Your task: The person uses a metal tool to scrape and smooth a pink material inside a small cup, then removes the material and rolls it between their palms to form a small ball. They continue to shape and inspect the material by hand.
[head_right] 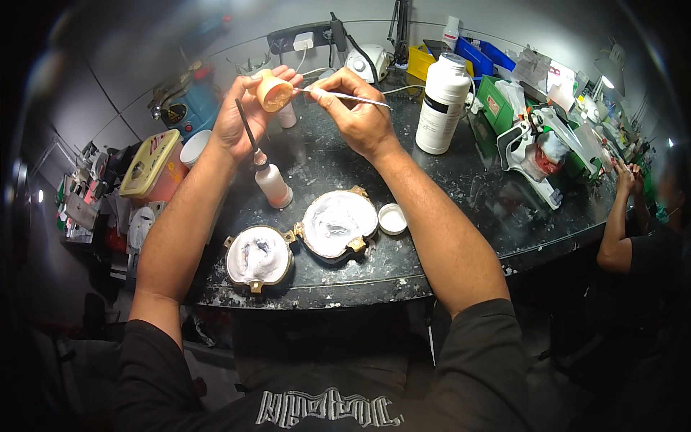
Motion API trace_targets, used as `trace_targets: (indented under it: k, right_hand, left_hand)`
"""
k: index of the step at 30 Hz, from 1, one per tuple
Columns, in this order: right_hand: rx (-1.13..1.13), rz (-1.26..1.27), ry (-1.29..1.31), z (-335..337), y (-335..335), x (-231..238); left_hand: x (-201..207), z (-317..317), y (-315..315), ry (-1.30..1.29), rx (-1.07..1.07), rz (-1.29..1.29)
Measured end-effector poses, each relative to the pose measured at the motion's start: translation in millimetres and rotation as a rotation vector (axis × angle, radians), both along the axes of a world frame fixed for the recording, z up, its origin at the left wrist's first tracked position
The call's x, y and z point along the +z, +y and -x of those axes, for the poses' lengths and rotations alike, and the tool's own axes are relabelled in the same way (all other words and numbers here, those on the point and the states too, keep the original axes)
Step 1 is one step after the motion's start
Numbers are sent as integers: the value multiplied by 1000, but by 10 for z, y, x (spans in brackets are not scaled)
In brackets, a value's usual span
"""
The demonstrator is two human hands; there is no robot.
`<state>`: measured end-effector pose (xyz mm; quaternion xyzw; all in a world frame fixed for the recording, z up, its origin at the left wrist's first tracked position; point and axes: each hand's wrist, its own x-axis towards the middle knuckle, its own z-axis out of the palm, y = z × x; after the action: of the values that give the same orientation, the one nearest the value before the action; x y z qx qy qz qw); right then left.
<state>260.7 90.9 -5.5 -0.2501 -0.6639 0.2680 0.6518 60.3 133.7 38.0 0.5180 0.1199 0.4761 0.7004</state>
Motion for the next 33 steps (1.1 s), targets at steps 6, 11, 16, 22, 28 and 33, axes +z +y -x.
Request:
trace_targets:
  k: [6, 11, 16, 22, 28, 33]
  right_hand:
    - [-62, -14, -96, 16, -29, 6]
    - [3, 53, -42, -3, -47, 12]
    - [71, 104, -26, -14, -17, 1]
    - [158, 120, 51, 7, 4, -36]
    - [215, 146, 71, 9, 8, -41]
    - [156, 113, 76, 1, -13, -12]
  left_hand:
    - [-22, 13, 18, -61, -21, 23]
    - [-31, -35, 18, -80, -7, 56]
    - [-35, -33, 25, -95, -12, 66]
    - [-84, -8, 50, -111, -46, 91]
    - [-87, -23, 53, -97, -61, 76]
    - [-41, -36, 28, -66, -35, 65]
